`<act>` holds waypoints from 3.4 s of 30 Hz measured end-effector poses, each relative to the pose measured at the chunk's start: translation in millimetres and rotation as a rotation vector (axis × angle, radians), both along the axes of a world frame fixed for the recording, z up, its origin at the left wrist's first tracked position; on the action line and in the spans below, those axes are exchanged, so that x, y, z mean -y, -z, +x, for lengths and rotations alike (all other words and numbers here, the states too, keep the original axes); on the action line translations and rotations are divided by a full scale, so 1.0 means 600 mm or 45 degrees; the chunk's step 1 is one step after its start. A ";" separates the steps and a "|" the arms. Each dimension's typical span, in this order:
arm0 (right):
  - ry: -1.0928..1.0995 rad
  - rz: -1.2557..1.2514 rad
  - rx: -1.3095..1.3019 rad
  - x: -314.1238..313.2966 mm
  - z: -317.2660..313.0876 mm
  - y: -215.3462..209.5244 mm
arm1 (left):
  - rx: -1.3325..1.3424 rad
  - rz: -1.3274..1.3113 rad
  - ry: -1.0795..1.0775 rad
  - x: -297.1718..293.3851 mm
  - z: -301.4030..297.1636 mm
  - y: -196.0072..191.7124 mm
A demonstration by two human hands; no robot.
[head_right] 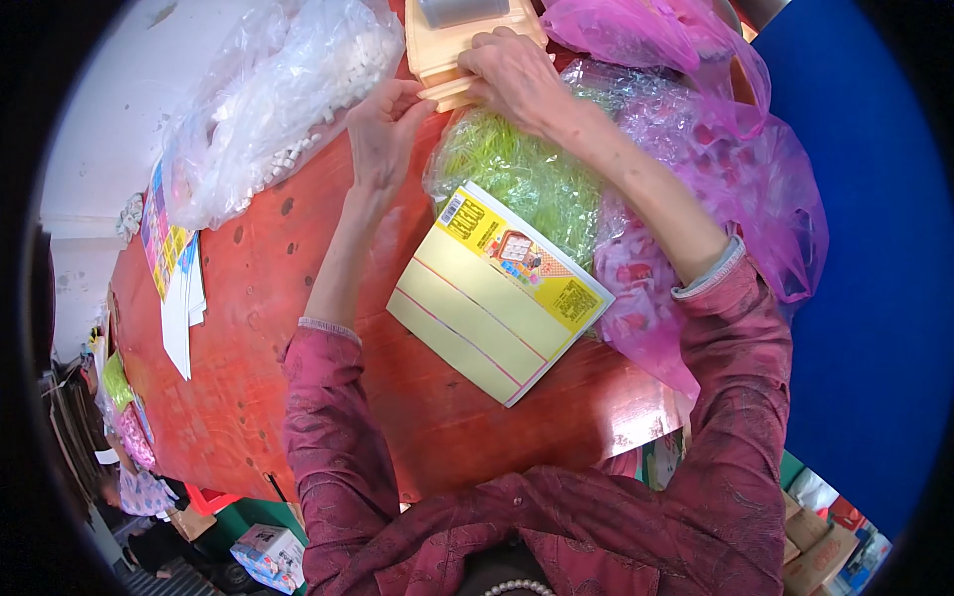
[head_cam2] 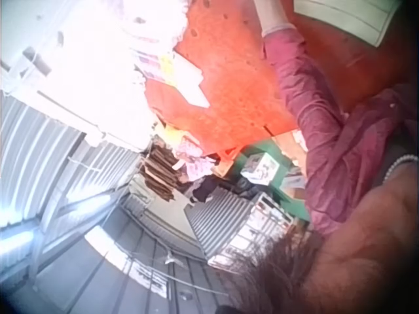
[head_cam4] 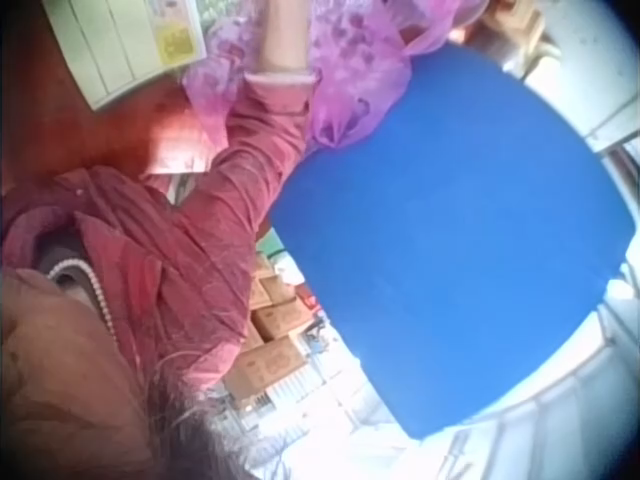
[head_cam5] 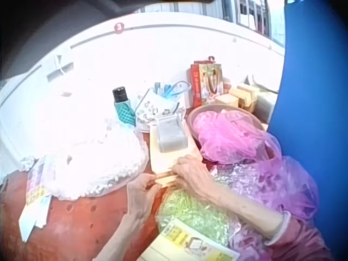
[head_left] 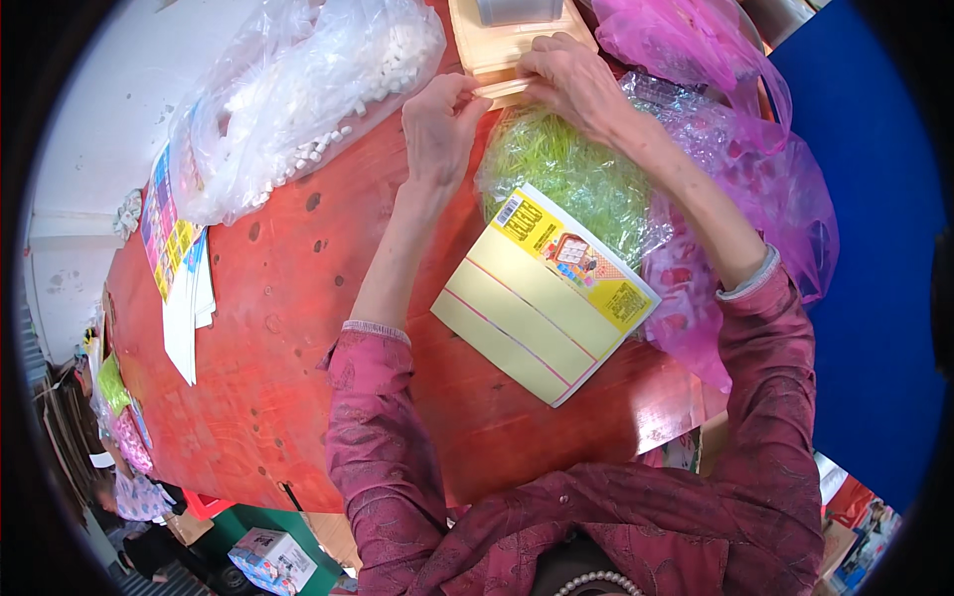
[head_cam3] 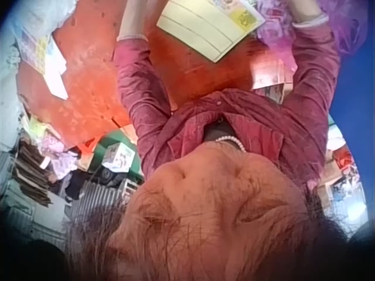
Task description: Labeling small plastic containers filled with white blocks and placing them into a shipping box.
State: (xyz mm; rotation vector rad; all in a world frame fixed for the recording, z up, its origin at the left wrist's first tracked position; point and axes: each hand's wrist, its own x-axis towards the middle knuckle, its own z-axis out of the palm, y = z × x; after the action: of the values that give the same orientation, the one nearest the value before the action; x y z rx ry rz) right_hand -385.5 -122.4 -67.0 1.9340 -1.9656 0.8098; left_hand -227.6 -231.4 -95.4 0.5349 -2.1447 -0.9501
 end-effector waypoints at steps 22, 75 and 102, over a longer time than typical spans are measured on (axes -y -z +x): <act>-0.286 0.618 1.014 -0.030 -0.051 -0.103 | 0.019 1.224 0.113 -0.007 0.051 -0.007; -0.628 0.959 1.443 -0.084 0.375 -0.109 | -0.257 1.244 -0.019 -0.198 0.423 -0.143; -0.477 1.227 1.347 -0.059 0.385 -0.122 | -0.253 1.289 -0.289 -0.209 0.427 -0.118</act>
State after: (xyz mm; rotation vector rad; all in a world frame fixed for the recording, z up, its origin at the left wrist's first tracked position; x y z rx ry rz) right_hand -154.5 -87.2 6.2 2.8168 -3.0348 1.3379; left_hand 28.6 -106.2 -24.6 1.0677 -1.2665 -1.8336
